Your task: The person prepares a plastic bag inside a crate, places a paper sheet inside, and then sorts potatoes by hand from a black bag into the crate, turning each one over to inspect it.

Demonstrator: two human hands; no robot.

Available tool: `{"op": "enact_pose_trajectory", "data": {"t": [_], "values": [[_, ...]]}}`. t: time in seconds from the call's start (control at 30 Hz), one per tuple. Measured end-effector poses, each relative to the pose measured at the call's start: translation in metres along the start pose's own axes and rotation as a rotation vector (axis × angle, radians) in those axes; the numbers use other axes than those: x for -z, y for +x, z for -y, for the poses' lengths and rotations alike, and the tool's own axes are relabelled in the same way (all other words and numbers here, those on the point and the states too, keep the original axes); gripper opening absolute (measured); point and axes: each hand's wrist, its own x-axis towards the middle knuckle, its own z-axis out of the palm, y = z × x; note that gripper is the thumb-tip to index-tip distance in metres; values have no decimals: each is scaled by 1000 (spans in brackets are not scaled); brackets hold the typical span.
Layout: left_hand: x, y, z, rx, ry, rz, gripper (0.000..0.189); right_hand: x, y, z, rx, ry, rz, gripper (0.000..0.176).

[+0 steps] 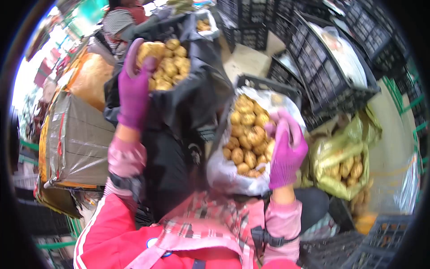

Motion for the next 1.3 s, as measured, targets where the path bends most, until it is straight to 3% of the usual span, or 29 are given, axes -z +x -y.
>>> {"op": "enact_pose_trajectory", "data": {"t": [0.03, 0.07, 0.13, 0.2, 0.23, 0.27, 0.33, 0.4, 0.47, 0.53, 0.57, 0.63, 0.7, 0.8, 0.93, 1.0, 1.07, 1.1, 1.2, 1.23, 1.3], "values": [[14, 7, 27, 92, 151, 112, 40, 5, -1, 10, 12, 48, -13, 31], [15, 5, 41, -235, 348, 20, 37, 9, 2, 23, 38, 102, -21, 32], [-19, -31, -5, -373, 268, 59, 39, 23, 5, 37, 79, 132, -77, 32], [-57, -77, -22, -340, 199, 401, 38, 32, 5, 48, 95, 123, -110, 33], [-81, -104, -14, -165, -21, 595, 36, 35, 6, 46, 97, 138, -107, 33], [-106, -127, 9, -74, 34, 782, 36, 38, 6, 44, 101, 153, -101, 33], [-161, -177, 72, 64, 191, 955, 46, 40, 5, 33, 114, 185, -59, 32], [-202, -215, 125, 89, 463, 1068, 70, 40, 4, 21, 100, 199, -25, 32], [-233, -238, 149, 292, 549, 1138, 84, 47, 1, 8, 143, 131, 58, 40], [-259, -264, 177, 314, 700, 1202, 88, 46, -3, 8, 83, 110, 48, 39], [-273, -282, 213, 385, 578, 1123, 90, 48, -3, 3, 91, 87, 55, 37], [-282, -282, 223, 496, 493, 1079, 93, 53, 3, -5, 84, 58, 54, 35], [-262, -243, 162, 593, 575, 1139, 96, 59, 8, -8, 51, 52, 58, 34], [-242, -207, 169, 769, 212, 1130, 95, 63, 18, -5, -105, 94, 29, 28], [-173, -128, 80, 304, -53, 1173, 80, 54, 19, -24, 45, -145, 48, 39], [-139, -105, 33, 106, -135, 1159, 86, 43, 16, -31, -115, -188, 108, 50], [-116, -98, 10, 82, -217, 1160, 89, 32, 13, -46, -248, -70, 195, 53], [-112, -102, 7, 25, -174, 1108, 88, 31, 13, -48, -46, -310, 350, 57], [-112, -112, 29, 198, -485, 1000, 82, 22, 9, -46, -122, -180, 376, 59], [-116, -115, 32, 325, -574, 952, 69, 19, 7, -46, -123, -177, 371, 59], [-118, -121, 33, 250, -477, 902, 60, 13, 3, -54, -90, -197, 349, 58]]}}
